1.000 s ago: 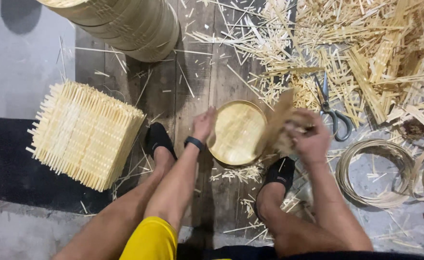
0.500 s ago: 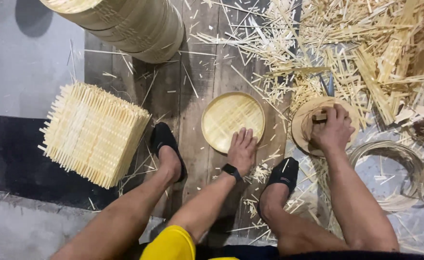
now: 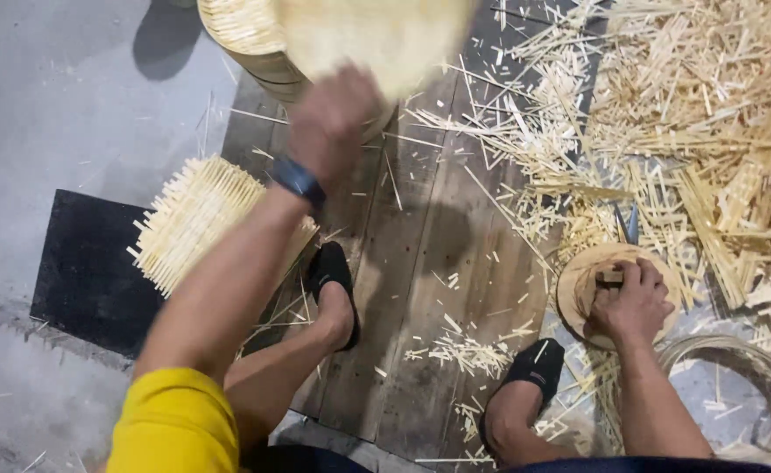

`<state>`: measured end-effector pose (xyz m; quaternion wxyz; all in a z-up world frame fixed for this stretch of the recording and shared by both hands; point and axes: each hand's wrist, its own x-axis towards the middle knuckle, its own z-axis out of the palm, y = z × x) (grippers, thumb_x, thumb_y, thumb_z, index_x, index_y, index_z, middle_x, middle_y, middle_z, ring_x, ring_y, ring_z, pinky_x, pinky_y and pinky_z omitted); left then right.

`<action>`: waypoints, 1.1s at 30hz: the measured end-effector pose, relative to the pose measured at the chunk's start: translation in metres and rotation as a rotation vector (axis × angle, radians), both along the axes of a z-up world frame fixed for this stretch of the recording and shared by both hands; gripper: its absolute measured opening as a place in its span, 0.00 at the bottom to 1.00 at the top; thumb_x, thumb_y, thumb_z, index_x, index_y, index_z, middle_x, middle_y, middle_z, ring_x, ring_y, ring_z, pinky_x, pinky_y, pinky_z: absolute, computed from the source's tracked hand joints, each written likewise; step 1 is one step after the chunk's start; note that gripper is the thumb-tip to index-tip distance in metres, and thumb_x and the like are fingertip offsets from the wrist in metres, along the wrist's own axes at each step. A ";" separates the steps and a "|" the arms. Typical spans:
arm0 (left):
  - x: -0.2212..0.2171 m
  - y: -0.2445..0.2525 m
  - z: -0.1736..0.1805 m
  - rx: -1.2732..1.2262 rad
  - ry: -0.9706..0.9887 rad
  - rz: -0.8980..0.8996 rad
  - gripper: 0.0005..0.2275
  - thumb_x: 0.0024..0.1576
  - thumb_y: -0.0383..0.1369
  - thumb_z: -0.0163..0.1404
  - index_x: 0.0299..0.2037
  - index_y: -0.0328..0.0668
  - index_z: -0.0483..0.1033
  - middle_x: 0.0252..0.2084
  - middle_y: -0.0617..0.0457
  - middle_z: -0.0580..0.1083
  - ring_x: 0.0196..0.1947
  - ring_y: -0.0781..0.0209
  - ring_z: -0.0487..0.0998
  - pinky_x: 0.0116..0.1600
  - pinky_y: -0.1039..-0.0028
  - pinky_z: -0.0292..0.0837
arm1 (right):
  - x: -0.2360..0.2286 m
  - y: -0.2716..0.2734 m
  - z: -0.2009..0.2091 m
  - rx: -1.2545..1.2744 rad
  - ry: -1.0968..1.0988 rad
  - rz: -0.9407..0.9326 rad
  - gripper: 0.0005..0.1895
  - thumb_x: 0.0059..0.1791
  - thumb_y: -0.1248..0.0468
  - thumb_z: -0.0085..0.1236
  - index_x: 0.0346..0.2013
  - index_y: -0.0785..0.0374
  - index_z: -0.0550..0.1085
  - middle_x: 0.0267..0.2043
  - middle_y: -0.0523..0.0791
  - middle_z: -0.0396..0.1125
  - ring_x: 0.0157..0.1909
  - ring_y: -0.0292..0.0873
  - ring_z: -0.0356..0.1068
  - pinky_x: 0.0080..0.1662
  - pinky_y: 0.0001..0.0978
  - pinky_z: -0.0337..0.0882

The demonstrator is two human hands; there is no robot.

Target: Trimming and assembling woven bamboo strips into circular components using a wooden mold and scissors.

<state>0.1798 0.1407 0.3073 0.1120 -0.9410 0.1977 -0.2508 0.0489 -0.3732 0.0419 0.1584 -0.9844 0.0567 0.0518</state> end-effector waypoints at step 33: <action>-0.029 -0.024 -0.010 -0.536 -0.010 -0.080 0.19 0.55 0.20 0.50 0.58 0.33 0.72 0.59 0.39 0.73 0.60 0.41 0.74 0.69 0.54 0.68 | 0.012 0.024 0.069 0.473 -0.053 -0.122 0.28 0.42 0.61 0.66 0.57 0.51 0.72 0.64 0.47 0.61 0.63 0.52 0.65 0.63 0.44 0.69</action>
